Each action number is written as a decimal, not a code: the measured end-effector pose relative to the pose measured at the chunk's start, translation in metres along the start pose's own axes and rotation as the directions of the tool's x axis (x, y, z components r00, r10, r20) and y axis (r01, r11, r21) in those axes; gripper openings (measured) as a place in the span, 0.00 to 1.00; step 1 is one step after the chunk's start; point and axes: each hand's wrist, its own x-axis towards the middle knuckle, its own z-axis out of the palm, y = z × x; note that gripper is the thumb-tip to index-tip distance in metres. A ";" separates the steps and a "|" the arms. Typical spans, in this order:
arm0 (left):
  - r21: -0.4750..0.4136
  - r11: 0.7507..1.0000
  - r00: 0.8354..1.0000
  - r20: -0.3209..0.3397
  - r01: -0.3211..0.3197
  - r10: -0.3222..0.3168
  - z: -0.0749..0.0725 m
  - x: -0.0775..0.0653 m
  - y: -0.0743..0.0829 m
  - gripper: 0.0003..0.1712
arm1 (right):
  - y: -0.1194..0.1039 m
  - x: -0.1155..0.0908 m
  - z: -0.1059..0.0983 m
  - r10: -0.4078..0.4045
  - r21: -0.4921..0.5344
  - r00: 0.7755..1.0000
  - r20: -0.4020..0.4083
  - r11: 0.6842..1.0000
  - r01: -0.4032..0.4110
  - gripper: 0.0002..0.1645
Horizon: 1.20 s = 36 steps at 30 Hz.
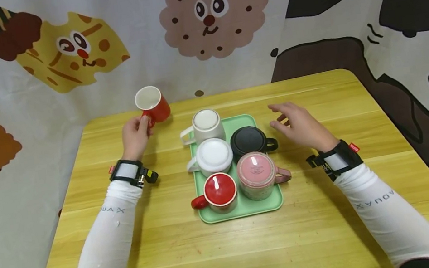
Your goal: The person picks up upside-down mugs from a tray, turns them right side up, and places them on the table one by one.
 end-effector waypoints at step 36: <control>0.144 0.989 0.998 0.053 0.027 -0.035 -0.005 0.001 -0.027 0.23 | -0.005 -0.006 0.000 -0.029 -0.080 0.999 0.026 0.996 0.031 0.35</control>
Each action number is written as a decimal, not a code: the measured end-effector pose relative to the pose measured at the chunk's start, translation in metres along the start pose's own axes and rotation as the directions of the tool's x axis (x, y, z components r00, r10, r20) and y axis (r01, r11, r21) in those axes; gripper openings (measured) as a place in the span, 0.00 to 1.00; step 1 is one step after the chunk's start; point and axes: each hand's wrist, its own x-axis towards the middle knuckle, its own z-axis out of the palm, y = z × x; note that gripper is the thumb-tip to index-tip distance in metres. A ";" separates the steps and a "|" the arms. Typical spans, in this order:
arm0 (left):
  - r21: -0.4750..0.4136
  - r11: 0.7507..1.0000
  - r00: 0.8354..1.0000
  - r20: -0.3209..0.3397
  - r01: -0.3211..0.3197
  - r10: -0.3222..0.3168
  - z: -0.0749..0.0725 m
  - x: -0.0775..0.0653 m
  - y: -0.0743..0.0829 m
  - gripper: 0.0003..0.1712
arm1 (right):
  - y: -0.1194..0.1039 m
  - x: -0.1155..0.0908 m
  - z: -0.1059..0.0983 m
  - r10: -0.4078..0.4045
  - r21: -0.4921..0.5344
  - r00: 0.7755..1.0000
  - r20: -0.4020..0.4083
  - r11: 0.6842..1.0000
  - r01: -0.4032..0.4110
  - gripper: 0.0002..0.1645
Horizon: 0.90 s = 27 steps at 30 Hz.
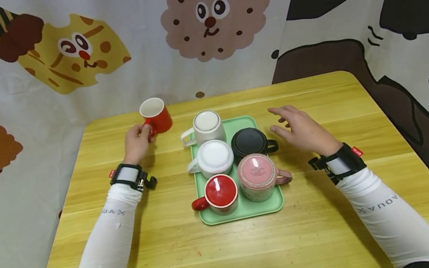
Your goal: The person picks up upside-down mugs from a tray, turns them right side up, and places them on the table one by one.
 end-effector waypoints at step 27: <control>0.252 0.931 0.963 0.018 -0.265 0.269 -0.011 -0.064 0.038 0.28 | -0.004 -0.012 -0.009 -0.077 0.031 0.958 0.277 0.997 0.072 0.25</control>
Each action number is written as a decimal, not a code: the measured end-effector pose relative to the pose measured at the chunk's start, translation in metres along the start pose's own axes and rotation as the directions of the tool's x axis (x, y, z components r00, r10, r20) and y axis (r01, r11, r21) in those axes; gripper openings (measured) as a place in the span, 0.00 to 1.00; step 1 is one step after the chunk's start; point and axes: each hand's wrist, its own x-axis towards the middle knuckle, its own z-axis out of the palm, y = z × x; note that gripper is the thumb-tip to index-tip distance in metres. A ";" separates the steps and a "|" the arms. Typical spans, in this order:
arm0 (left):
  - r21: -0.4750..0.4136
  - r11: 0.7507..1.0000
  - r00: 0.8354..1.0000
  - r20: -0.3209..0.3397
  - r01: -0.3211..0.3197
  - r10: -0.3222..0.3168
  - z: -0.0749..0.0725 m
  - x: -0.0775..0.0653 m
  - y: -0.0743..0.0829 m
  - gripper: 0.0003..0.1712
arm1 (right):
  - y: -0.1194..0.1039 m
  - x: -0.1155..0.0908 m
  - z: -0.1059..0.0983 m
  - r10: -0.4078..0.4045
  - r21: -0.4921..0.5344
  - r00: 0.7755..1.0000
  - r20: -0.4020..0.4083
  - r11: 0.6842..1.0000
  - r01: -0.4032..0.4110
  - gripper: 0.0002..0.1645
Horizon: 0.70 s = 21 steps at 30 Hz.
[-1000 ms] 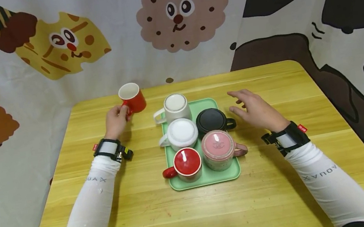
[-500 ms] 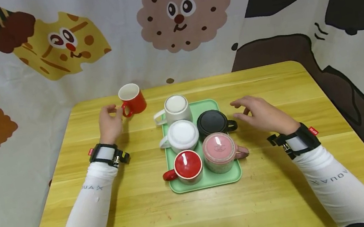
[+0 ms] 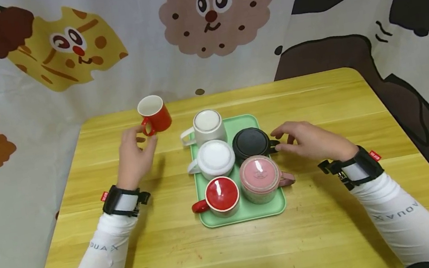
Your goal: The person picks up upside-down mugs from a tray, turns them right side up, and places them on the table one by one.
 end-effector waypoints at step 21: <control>0.045 0.981 0.953 0.246 -0.191 0.175 0.013 -0.024 0.056 0.33 | 0.002 0.008 0.016 -0.147 -0.091 0.974 -0.170 0.987 0.133 0.07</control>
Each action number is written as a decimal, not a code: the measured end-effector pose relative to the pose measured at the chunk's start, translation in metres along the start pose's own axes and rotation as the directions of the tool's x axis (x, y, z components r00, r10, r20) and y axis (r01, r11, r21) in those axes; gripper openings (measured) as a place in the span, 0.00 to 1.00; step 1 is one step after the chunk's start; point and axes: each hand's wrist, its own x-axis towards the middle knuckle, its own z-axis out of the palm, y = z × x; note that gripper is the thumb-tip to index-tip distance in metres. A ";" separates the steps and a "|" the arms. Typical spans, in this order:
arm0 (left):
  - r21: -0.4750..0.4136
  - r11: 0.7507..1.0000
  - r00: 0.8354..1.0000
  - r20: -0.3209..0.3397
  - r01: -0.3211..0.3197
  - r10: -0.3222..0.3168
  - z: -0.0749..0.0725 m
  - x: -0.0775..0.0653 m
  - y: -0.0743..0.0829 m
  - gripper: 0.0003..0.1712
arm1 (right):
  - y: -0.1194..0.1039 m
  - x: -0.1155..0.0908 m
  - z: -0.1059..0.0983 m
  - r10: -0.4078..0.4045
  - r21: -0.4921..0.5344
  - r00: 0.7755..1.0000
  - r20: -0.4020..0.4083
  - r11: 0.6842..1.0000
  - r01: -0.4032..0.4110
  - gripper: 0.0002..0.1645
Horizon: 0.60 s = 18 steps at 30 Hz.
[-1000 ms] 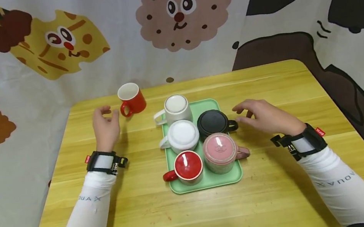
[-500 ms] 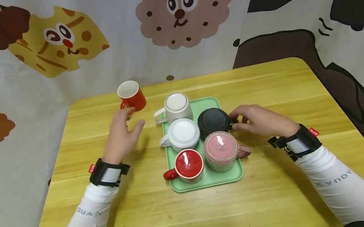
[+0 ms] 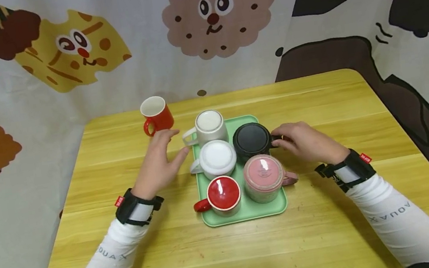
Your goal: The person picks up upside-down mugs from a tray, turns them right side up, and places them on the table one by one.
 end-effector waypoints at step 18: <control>-0.292 0.955 0.996 -0.082 -0.058 0.035 -0.001 0.019 0.045 0.30 | -0.035 0.019 -0.049 0.022 0.245 0.963 -0.267 0.969 0.046 0.10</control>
